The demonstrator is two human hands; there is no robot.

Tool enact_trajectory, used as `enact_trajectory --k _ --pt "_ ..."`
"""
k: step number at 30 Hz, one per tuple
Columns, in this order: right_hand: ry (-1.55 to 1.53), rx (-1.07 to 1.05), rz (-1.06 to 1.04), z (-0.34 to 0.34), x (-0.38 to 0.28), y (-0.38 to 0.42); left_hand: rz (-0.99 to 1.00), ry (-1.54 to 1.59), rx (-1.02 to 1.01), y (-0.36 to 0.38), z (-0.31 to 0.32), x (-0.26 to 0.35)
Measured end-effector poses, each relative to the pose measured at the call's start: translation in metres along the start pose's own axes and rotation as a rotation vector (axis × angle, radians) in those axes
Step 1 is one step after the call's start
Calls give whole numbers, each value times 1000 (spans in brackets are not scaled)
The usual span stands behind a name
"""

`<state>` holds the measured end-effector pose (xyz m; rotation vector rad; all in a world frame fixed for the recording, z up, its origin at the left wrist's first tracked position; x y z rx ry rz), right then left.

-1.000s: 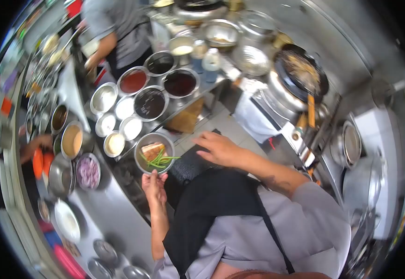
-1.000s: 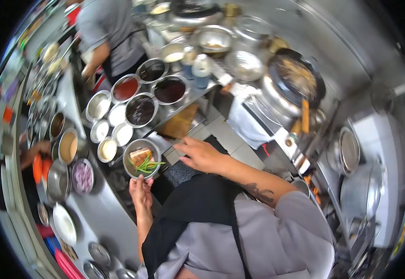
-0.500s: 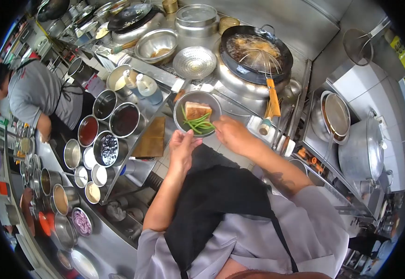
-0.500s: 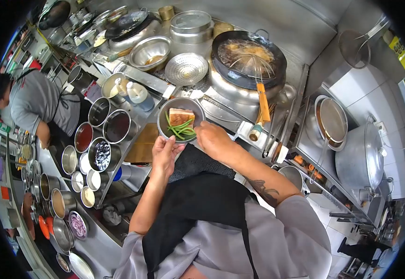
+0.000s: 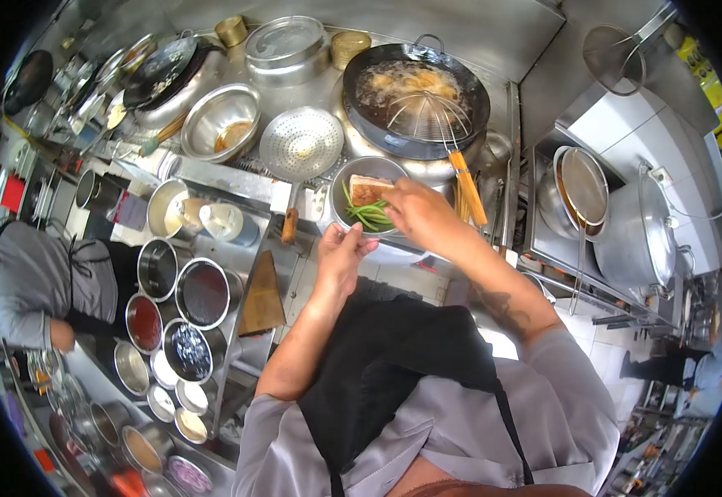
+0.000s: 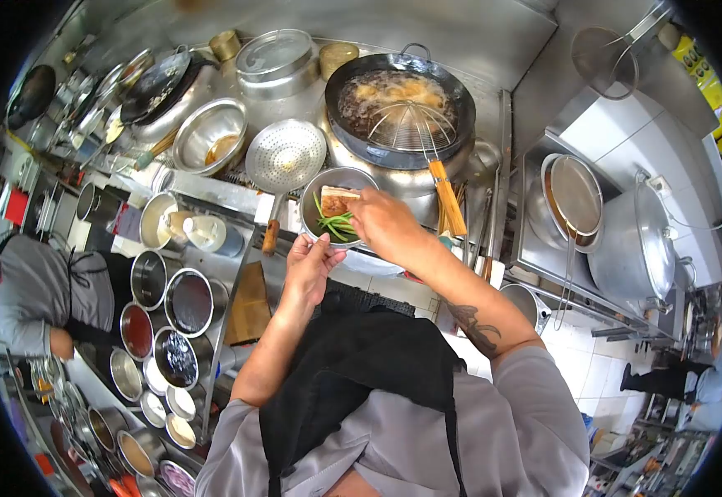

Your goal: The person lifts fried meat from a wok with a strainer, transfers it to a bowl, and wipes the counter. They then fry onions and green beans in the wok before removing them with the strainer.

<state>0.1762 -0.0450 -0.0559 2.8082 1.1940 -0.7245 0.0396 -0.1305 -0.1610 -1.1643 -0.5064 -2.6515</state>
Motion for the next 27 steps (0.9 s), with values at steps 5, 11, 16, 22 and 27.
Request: enact_trajectory --k 5,11,16,22,27 --pt "112 75 -5 -2 8 -50 -11 -103 -129 -41 -8 13" --pt "156 -34 108 12 14 -82 -32 -164 -283 -60 -2 19" --pt "237 -41 188 13 32 -78 -107 -176 -309 -67 5 7" --pt "187 -98 273 -14 61 -68 -201 -182 -326 -75 21 -2" --pt "20 25 364 -53 76 -56 -203 -158 -319 -84 34 -3"
Point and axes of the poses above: each hand's wrist, its own y-axis away from the middle knuckle, its own z-axis out of the palm, x = y × z, the point moved 2 cm from there along -y, towards the middle knuckle, and after that the axes turned 7 degrees about z, right-handed, at the moved point
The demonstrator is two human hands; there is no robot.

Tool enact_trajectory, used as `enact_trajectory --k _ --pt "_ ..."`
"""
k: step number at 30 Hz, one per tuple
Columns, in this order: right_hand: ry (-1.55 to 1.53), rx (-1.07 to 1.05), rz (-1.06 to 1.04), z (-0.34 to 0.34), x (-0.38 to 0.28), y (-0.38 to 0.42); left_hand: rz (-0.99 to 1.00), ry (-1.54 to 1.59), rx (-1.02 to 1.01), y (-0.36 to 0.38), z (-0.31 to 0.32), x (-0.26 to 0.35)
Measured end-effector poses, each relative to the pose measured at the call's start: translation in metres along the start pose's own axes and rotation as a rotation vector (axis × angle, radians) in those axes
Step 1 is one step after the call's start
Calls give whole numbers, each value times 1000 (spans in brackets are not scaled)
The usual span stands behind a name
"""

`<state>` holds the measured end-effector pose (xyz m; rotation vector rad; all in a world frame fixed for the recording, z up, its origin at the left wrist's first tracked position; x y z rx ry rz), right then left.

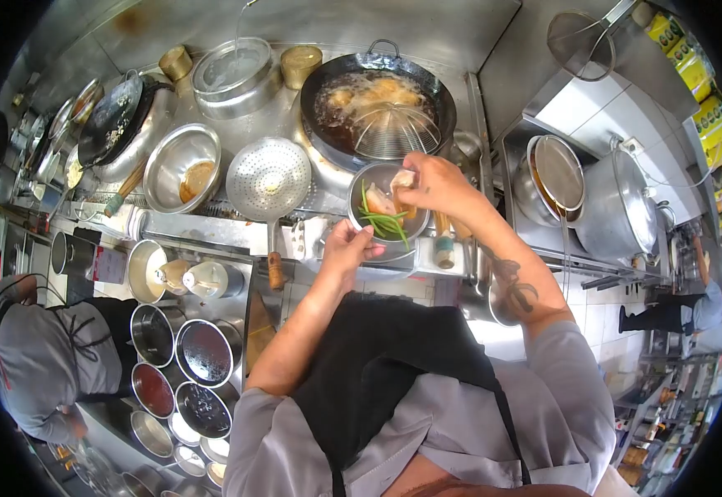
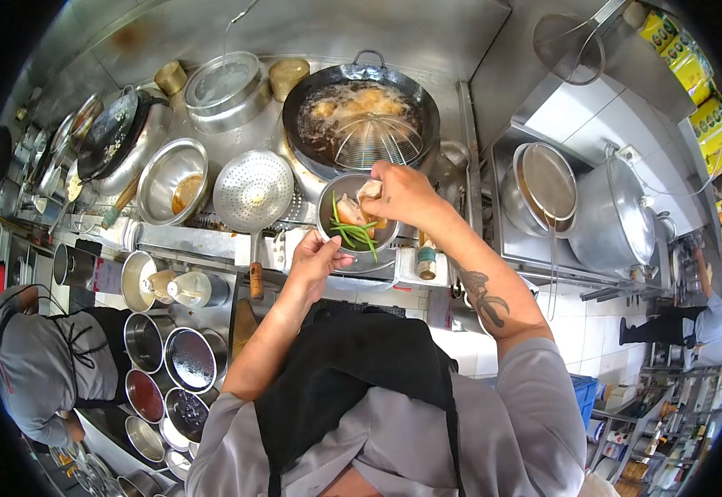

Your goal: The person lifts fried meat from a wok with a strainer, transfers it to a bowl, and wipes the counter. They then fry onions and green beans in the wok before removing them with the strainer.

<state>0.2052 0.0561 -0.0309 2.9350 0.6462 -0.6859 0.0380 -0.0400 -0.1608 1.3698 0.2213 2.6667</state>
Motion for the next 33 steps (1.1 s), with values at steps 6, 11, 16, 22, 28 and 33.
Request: enact_trajectory --k 6,11,16,22,28,33 --pt "276 -174 34 -18 13 4 52 0 -15 -8 10 7" --pt "379 -124 -197 -29 12 17 63 -18 -38 -10 11 10" --pt "378 -214 -257 -37 13 9 2 -6 -13 -12 12 6" --pt "219 -367 -299 -42 18 2 -7 10 -34 -17 10 4" --pt "217 -343 -403 -48 24 -5 -33 9 -11 -20 14 5" --pt "16 -319 -159 -63 51 -20 -45 28 29 -28 23 12"
Point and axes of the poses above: each hand's wrist, its own y-axis away from the middle knuckle, its own z-axis out of the palm, x = y × z, the point moved 2 cm from there along -y, towards the middle knuckle, and after that the axes turned 7 degrees about z, right-handed, at the moved point
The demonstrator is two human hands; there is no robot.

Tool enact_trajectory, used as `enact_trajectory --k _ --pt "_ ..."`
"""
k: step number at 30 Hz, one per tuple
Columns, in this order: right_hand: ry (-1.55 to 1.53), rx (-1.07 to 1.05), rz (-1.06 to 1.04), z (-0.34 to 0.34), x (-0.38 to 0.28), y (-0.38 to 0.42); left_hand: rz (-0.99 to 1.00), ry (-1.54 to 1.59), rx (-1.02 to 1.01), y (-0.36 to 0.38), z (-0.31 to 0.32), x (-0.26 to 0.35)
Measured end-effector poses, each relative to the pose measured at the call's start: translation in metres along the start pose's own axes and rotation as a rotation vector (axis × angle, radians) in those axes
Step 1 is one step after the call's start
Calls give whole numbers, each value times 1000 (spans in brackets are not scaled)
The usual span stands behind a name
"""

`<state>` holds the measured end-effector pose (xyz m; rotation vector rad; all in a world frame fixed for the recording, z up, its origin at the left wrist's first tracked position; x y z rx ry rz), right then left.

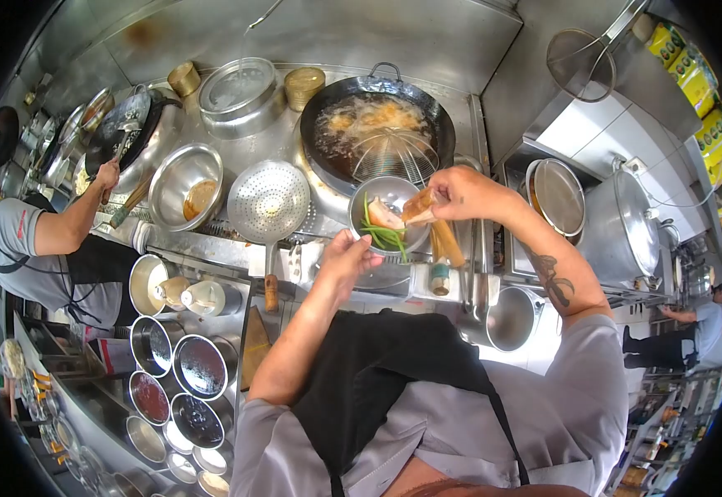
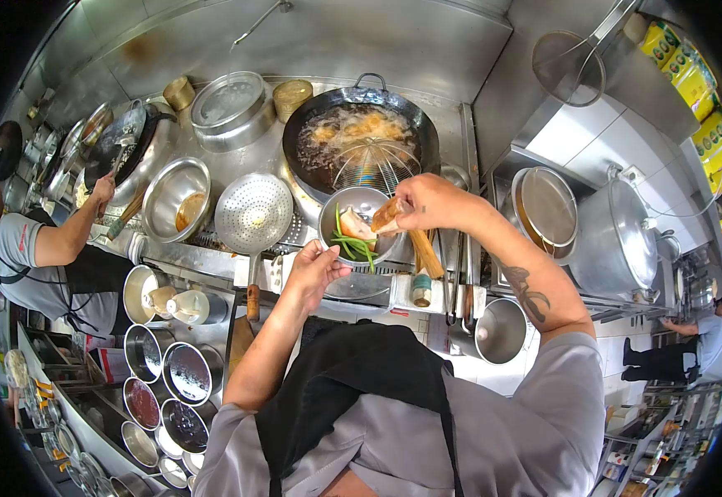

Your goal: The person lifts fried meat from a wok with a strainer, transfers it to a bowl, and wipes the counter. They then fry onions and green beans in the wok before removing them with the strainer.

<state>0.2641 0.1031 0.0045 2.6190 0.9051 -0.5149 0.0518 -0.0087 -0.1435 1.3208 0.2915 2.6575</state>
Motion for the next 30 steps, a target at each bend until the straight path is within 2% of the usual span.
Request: enact_trajectory --k 3,8,10,14,16,17,19,20,23,27,29,30 --pt "-162 32 117 1 20 -7 9 27 9 -8 7 0" --pt "-92 14 147 6 21 -7 45 17 -28 -19 16 -1" --pt "155 285 -270 13 20 -6 39 11 -22 -23 19 -3" --pt "151 232 -213 13 21 -7 51 19 10 -28 24 -5" --pt "-11 159 -59 10 27 -8 54 16 16 -30 22 -8" --pt "-11 159 -61 4 27 -7 56 15 25 -31 20 -10" --pt "-104 219 94 -16 33 -6 60 11 45 -30 15 -12" --pt "-187 277 73 -18 55 -14 63 7 64 -29 13 -13" --pt "-119 389 208 -37 98 -34 62 -2 111 -16 7 -13" --pt "-3 489 297 -25 184 -88 96 -3 174 10 3 -4" --pt "-75 390 616 -17 214 -112 105 -2 233 21 0 -2" --pt "-139 392 631 -6 243 -128 106 -8 259 27 -4 -3"
Point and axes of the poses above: each hand's wrist, its own y-axis away from the middle knuckle, its own z-axis out of the palm, x = y × z, the point moved 2 cm from there along -y, towards the middle knuckle, and after that the axes turned 7 degrees about z, right-handed, at the moved point
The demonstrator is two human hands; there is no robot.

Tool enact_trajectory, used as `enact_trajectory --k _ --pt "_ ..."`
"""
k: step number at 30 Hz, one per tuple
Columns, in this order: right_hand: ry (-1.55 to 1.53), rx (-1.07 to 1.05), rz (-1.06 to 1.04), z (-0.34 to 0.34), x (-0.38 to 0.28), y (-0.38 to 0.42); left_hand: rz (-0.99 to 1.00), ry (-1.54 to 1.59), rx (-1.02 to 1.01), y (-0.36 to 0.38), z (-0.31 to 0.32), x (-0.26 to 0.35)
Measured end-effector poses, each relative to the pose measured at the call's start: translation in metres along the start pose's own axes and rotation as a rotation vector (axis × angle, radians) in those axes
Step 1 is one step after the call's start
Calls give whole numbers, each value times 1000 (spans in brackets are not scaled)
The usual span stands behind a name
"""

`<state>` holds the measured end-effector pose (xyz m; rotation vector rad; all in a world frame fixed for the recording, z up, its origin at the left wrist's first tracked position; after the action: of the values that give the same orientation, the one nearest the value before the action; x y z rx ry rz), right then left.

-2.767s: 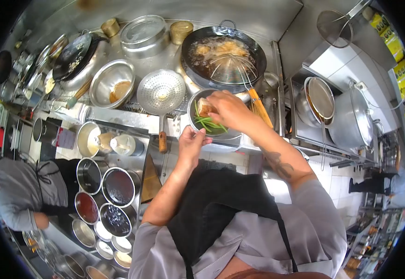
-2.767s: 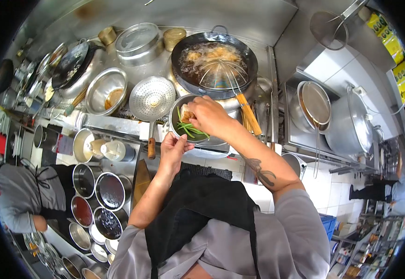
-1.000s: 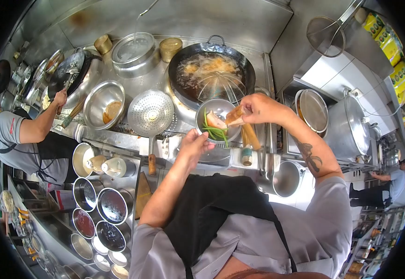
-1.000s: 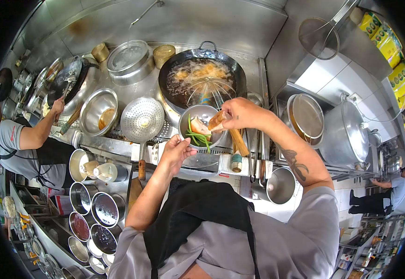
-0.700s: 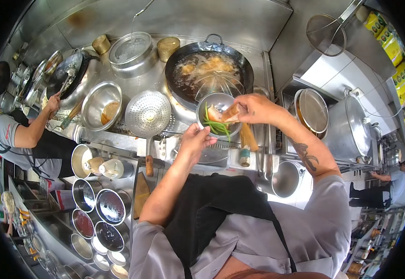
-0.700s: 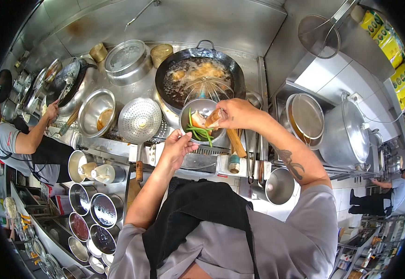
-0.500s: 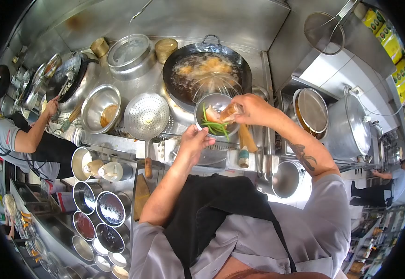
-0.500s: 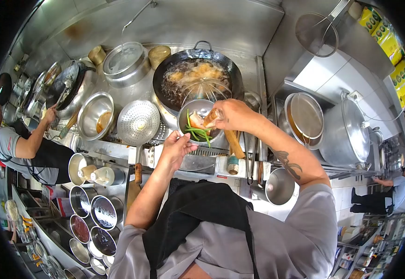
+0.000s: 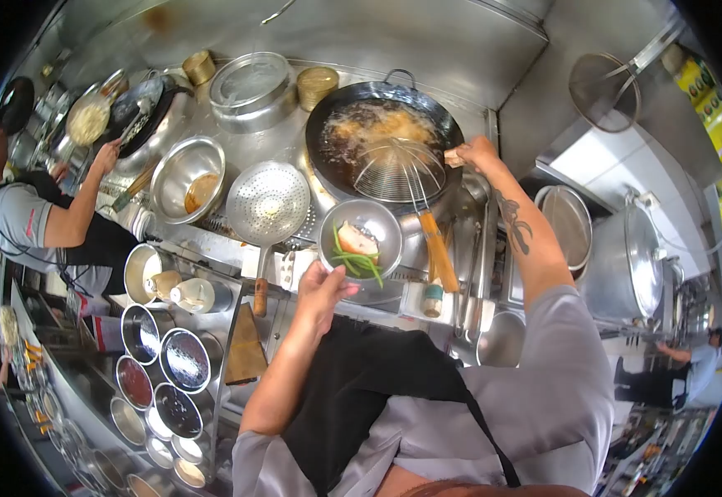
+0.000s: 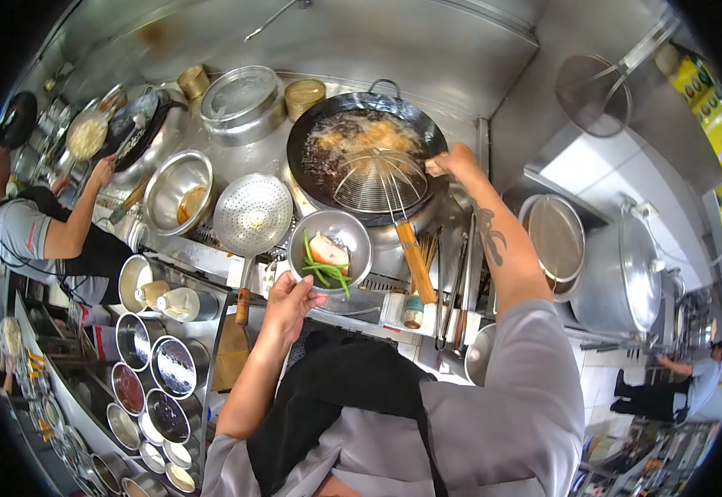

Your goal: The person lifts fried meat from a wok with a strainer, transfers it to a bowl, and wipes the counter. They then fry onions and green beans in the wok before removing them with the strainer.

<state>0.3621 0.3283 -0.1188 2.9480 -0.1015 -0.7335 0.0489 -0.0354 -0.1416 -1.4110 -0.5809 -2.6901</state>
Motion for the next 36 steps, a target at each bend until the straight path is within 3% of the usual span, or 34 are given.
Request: enact_trajectory --k 1,3,5,7,9,13,15,17,19,21,27,31,33,36 --pt "5 -12 -19 12 11 -24 1 -7 26 4 -6 0" --pt "91 207 146 26 26 -51 15 -12 46 11 -14 3" --pt "192 468 -125 4 22 -49 29 -15 88 20 -17 9" --pt "86 406 -183 -47 -8 -30 34 -7 75 21 -27 6" --pt "-168 566 -385 -89 -41 8 78 -16 57 19 -30 7" --pt "-148 403 -610 -134 -146 153 141 -3 -15 7 -23 9" --pt "-109 174 -691 -109 -173 209 156 -4 -37 4 -18 8" --pt "122 116 -878 -66 -182 239 188 8 -55 2 -8 10" --pt "169 -17 -939 -17 -186 255 186 21 -92 0 -3 9" --pt "303 -122 -858 14 -196 263 217 27 -108 -1 1 8" --pt "404 -129 -752 56 -203 258 261 14 -142 -2 3 3" --pt "406 -189 -685 60 -207 253 234 30 -154 -8 -2 -6" --pt "309 -315 -505 55 -208 250 211 40 -156 -8 -3 -5" --pt "293 -254 -516 59 -194 240 163 67 -143 -9 -4 -4"
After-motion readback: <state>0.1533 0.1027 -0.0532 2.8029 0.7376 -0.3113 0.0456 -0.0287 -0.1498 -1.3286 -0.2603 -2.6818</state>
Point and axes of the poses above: each hand's wrist, its own y-axis away from the middle knuckle, its own z-axis out of the palm, x = y × z, the point moved 2 cm from there along -y, towards the middle knuckle, and after that the axes turned 7 degrees about z, right-handed, at the moved point
